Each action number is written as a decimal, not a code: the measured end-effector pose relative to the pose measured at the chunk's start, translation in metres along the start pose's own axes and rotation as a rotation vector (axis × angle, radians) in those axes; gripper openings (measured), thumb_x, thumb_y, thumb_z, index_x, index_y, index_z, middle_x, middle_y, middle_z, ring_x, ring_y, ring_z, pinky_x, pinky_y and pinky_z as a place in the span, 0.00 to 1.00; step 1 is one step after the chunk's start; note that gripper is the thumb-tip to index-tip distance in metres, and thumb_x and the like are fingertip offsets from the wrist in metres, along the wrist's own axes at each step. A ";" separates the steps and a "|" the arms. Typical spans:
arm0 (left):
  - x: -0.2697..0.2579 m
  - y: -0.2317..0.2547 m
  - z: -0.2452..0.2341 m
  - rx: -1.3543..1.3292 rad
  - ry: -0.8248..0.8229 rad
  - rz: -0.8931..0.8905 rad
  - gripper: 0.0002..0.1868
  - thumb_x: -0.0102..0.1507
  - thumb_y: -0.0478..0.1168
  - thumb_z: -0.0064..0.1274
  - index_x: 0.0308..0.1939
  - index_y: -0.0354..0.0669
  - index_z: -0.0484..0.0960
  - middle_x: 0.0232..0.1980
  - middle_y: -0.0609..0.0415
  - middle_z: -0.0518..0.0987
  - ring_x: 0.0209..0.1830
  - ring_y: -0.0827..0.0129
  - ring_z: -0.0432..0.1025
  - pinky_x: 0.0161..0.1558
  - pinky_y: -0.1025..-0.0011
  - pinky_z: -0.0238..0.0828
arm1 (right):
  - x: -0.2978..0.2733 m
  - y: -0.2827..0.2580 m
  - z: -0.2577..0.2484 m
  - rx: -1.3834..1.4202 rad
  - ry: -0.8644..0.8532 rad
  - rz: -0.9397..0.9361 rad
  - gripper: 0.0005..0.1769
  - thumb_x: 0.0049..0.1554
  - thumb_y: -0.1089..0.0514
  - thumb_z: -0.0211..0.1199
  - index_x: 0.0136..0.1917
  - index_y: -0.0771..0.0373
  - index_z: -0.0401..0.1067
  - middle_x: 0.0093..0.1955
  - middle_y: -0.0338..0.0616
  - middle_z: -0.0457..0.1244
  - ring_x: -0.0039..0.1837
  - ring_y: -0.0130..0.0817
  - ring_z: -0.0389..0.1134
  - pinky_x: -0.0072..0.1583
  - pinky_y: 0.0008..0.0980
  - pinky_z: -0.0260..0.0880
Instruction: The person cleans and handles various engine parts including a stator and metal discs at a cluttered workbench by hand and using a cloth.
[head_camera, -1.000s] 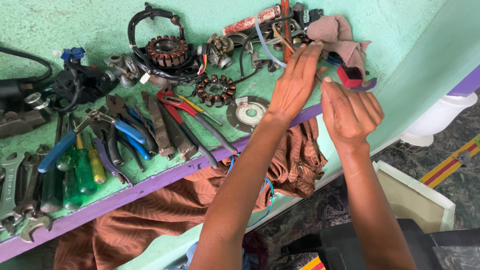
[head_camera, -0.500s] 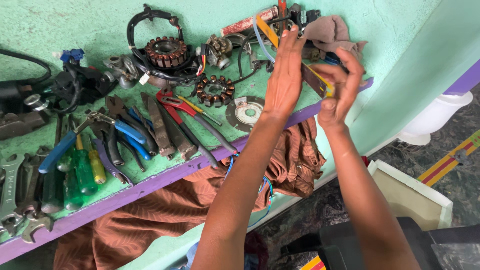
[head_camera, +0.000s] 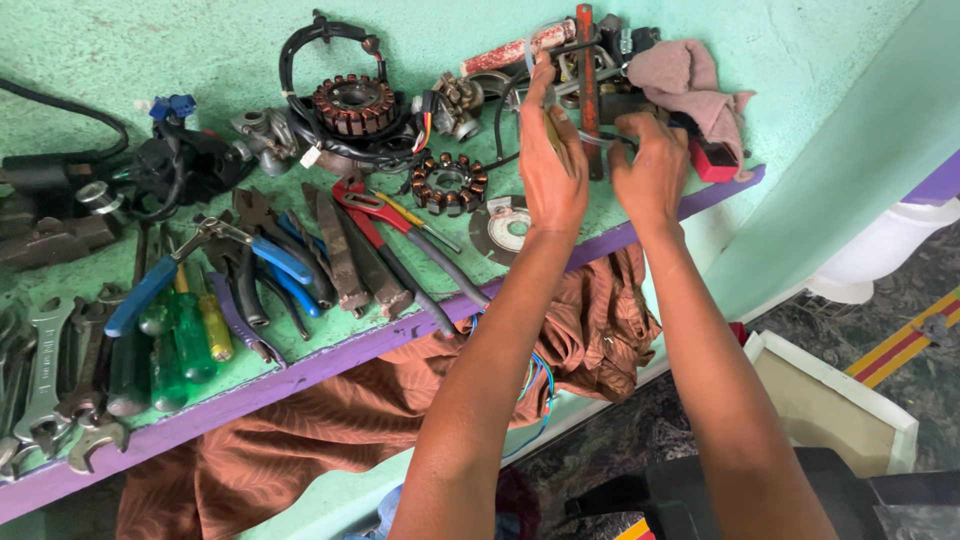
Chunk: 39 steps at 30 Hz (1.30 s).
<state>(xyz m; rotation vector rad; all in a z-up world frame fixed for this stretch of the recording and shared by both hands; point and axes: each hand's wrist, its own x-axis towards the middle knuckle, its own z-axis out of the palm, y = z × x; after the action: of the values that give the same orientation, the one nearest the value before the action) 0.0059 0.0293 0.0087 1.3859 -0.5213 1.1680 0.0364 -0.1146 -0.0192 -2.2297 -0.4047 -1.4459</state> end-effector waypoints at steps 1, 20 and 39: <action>0.000 0.001 0.000 -0.016 0.028 -0.022 0.23 0.74 0.25 0.36 0.74 0.40 0.60 0.78 0.41 0.66 0.77 0.49 0.63 0.77 0.59 0.64 | -0.002 -0.004 -0.002 -0.090 -0.035 -0.007 0.14 0.53 0.62 0.69 0.53 0.60 0.77 0.51 0.47 0.71 0.55 0.50 0.67 0.56 0.47 0.63; -0.004 0.003 -0.002 -0.052 -0.032 0.002 0.24 0.73 0.27 0.36 0.73 0.43 0.60 0.78 0.42 0.66 0.80 0.47 0.62 0.77 0.59 0.63 | 0.010 -0.007 -0.005 0.178 -0.312 0.339 0.16 0.60 0.51 0.66 0.57 0.63 0.74 0.35 0.58 0.68 0.38 0.51 0.74 0.42 0.43 0.69; 0.000 0.012 -0.002 -0.049 -0.021 0.042 0.19 0.76 0.30 0.34 0.71 0.39 0.63 0.76 0.40 0.69 0.79 0.49 0.65 0.79 0.60 0.63 | 0.056 0.057 0.027 0.371 -0.526 0.726 0.11 0.56 0.50 0.66 0.41 0.60 0.79 0.40 0.52 0.68 0.33 0.33 0.61 0.36 0.36 0.54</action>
<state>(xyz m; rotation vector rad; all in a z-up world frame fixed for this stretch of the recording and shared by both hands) -0.0050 0.0284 0.0136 1.3527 -0.5931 1.1684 0.1073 -0.1494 0.0109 -2.0866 0.0047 -0.3762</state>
